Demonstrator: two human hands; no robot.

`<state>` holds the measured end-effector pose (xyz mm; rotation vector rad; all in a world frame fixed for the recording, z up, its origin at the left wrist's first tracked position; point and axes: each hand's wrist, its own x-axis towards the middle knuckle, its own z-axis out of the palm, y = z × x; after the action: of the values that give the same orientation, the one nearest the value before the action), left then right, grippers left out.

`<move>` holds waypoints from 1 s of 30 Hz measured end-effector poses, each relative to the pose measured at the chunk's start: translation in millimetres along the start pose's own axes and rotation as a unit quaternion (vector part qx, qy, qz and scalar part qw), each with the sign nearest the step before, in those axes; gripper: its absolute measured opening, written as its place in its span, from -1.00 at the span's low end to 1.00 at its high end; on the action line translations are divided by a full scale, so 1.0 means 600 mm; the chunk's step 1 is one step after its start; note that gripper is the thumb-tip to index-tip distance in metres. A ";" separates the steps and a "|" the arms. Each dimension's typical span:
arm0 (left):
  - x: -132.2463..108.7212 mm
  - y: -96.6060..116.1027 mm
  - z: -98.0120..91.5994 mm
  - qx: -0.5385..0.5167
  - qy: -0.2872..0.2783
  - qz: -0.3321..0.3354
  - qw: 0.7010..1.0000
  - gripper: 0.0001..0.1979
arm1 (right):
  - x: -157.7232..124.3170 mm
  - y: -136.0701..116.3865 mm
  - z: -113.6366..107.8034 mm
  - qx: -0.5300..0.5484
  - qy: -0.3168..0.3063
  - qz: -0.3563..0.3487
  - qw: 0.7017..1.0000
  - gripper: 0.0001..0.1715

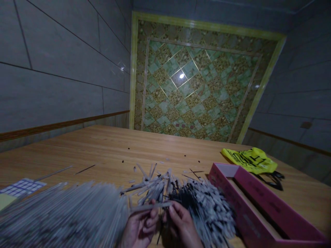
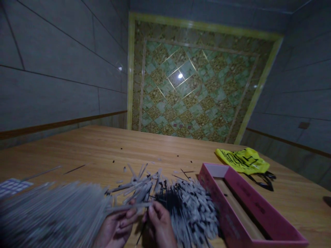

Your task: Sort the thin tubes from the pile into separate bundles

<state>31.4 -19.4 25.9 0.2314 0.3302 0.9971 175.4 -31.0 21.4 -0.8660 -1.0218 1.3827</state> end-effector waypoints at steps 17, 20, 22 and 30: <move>0.016 -0.013 0.000 0.334 0.045 0.134 0.932 -0.76 | -0.018 0.014 -0.010 0.007 -0.132 0.132 0.982 -0.35; 0.012 -0.018 0.004 0.316 0.013 0.120 0.941 -0.78 | -0.024 0.013 -0.010 0.012 -0.161 0.154 0.975 -0.39; 0.008 -0.020 0.006 0.280 0.001 0.108 0.954 -0.79 | -0.026 0.016 -0.007 0.021 -0.166 0.150 0.974 -0.40; 0.004 -0.015 0.004 0.259 0.050 0.150 0.953 -0.79 | -0.013 0.054 0.000 -0.007 -0.179 0.136 0.974 -0.38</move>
<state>40.7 -22.0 24.7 0.7267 0.6634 1.2117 164.4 -37.7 -9.4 -0.8049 -1.2173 1.8124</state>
